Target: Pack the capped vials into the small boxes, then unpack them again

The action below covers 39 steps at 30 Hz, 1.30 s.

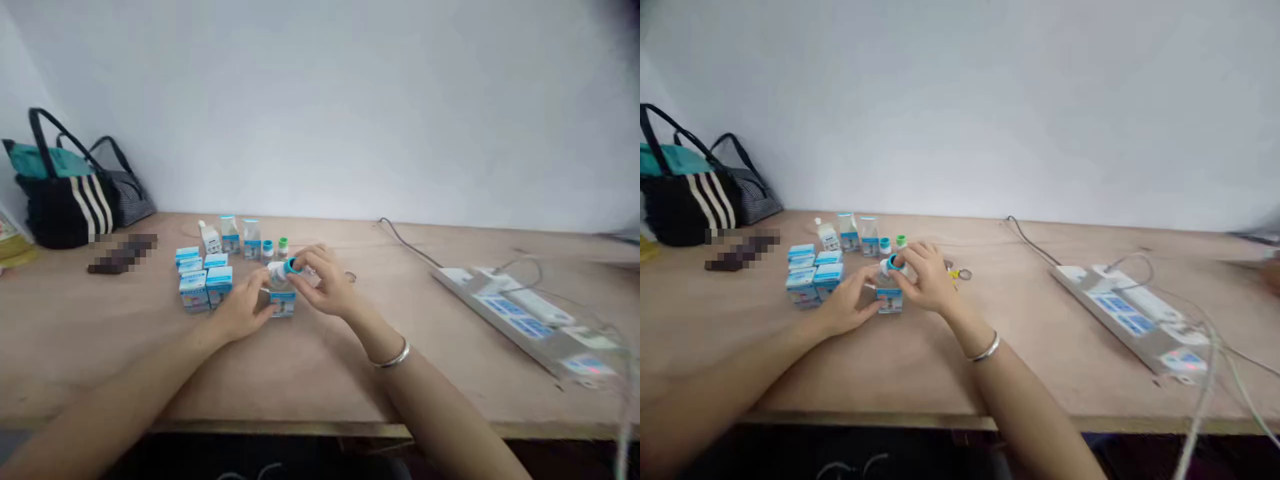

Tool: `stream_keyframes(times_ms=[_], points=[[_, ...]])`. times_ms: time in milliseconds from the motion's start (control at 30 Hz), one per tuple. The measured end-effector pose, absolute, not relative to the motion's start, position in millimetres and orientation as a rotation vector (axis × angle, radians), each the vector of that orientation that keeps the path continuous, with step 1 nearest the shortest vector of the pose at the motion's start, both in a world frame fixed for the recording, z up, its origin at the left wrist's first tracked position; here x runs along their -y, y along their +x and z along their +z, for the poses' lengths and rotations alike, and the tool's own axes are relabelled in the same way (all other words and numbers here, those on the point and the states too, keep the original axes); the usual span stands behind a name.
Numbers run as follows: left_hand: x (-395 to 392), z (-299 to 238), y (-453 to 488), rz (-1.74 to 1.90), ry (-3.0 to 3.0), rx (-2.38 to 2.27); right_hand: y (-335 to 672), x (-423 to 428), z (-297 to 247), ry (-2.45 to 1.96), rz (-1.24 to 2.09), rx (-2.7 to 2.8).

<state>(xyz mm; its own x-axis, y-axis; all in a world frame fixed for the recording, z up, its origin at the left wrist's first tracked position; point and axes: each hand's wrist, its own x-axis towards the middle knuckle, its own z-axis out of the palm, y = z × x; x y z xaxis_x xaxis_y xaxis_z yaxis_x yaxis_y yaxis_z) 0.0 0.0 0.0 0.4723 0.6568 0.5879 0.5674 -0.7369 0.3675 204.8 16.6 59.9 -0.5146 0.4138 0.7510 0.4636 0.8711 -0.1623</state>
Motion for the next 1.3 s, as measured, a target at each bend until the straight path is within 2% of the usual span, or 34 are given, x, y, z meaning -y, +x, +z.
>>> stream_keyframes(times_ms=[700, 800, 867, 933, 1000, 1067, 1300], points=[[-0.9, -3.1, -1.1, 1.138, 2.61, -1.107, 196.6, -14.1, 37.8, -0.851, 0.005, 2.352], [0.6, -0.4, -1.0, 1.124, 2.66, -1.068, 205.3, -20.8, 42.7, -0.893, 0.001, 2.248], [1.5, 0.4, -1.1, 1.122, 2.698, -1.055, 218.1, -27.6, 48.7, -1.091, 0.008, 2.092], [1.6, 0.1, -1.4, 1.118, 2.719, -1.065, 233.6, -33.9, 53.7, -1.513, -0.007, 1.953], [0.9, -0.9, -1.7, 1.103, 2.723, -1.072, 247.0, -38.2, 55.1, -1.948, 0.067, 1.983], [0.0, -1.8, -1.9, 1.093, 2.718, -1.071, 254.7, -40.4, 52.6, -2.174, 0.159, 2.047], [0.0, -0.6, -2.3, 1.069, 2.723, -1.082, 253.5, -38.6, 45.8, -2.098, 0.295, 2.142]])
